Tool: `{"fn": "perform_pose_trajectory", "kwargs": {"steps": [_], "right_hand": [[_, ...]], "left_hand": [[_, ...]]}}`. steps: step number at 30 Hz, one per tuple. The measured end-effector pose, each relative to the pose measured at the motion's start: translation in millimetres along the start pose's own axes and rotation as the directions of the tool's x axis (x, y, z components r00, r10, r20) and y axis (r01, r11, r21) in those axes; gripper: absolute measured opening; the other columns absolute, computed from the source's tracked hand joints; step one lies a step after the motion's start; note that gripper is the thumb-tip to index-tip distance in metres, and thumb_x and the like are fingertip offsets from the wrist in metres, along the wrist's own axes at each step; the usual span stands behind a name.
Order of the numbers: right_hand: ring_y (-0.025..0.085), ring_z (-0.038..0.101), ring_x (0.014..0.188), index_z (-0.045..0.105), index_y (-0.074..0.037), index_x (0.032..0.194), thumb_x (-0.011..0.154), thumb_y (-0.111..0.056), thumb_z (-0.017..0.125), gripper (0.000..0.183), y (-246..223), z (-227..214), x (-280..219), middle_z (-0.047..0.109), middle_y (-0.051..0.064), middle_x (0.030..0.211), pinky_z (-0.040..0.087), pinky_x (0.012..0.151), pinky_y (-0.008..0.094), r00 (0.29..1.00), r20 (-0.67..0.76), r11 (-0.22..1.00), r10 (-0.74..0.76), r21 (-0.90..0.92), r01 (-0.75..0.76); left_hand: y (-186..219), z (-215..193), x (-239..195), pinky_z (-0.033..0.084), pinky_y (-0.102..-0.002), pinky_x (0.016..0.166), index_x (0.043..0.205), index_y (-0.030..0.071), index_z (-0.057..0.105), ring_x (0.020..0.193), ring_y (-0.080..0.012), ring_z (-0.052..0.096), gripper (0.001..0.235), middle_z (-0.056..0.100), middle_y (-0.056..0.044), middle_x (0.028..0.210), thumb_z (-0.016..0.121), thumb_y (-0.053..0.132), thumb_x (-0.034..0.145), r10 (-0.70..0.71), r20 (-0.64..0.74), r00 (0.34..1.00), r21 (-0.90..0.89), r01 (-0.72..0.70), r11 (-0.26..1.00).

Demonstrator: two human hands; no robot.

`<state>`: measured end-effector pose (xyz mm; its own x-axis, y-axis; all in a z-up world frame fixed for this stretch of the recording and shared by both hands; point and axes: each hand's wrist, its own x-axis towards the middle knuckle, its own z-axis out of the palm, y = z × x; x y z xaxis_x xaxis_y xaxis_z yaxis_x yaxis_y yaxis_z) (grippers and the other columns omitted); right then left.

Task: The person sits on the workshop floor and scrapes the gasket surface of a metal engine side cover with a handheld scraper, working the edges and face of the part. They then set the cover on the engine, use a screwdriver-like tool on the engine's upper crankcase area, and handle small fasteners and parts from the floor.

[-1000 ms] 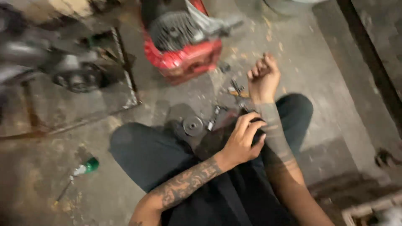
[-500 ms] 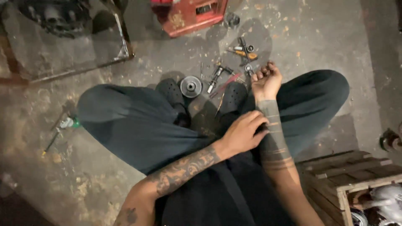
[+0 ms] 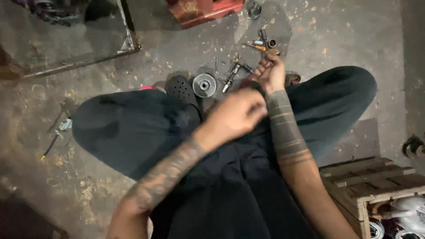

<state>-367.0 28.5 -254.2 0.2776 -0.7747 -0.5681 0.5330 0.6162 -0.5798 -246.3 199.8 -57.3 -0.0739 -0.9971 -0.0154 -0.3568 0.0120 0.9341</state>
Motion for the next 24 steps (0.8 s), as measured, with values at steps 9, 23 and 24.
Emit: {"fn": "perform_pose_trajectory", "kwargs": {"steps": [9, 23, 24], "right_hand": [[0.012, 0.044, 0.055, 0.062, -0.011, 0.096, 0.096, -0.013, 0.056, 0.006, 86.4, -71.1, 82.8, 0.057, 0.004, 0.076, 0.036, 0.047, 0.026, 0.992, -0.075, 0.874, 0.105, -0.469, -0.128], [0.022, 0.073, 0.07, 0.083, -0.031, 0.085, 0.081, -0.029, 0.078, 0.007, 256.1, -46.1, 210.0, 0.074, -0.001, 0.076, 0.052, 0.061, 0.035, 0.758, -0.292, -0.312, -0.583, -0.781, -0.54], [0.022, 0.073, 0.07, 0.083, -0.031, 0.085, 0.081, -0.029, 0.078, 0.007, 262.6, -47.2, 210.9, 0.074, -0.001, 0.076, 0.052, 0.061, 0.035, 0.76, -0.289, -0.306, -0.582, -0.788, -0.534]], "left_hand": [[-31.4, -148.1, 52.6, 0.049, -0.028, 0.067, 0.112, 0.001, 0.064, 0.08, -0.0149, 0.061, 0.019, 0.066, -0.007, 0.096, 0.069, 0.006, 0.095, 0.062, -0.451, 0.89, 0.177, 0.021, 0.984], [-55.5, -169.1, 26.0, 0.054, -0.04, 0.06, 0.109, 0.006, 0.069, 0.079, -0.0374, 0.07, 0.017, 0.066, -0.017, 0.088, 0.073, 0.014, 0.095, -0.102, -0.67, 0.735, 0.106, 0.23, 0.967], [-55.6, -170.5, 25.5, 0.054, -0.04, 0.06, 0.109, 0.006, 0.069, 0.079, -0.0374, 0.07, 0.017, 0.066, -0.017, 0.088, 0.073, 0.014, 0.095, -0.094, -0.672, 0.734, 0.115, 0.229, 0.967]]}}
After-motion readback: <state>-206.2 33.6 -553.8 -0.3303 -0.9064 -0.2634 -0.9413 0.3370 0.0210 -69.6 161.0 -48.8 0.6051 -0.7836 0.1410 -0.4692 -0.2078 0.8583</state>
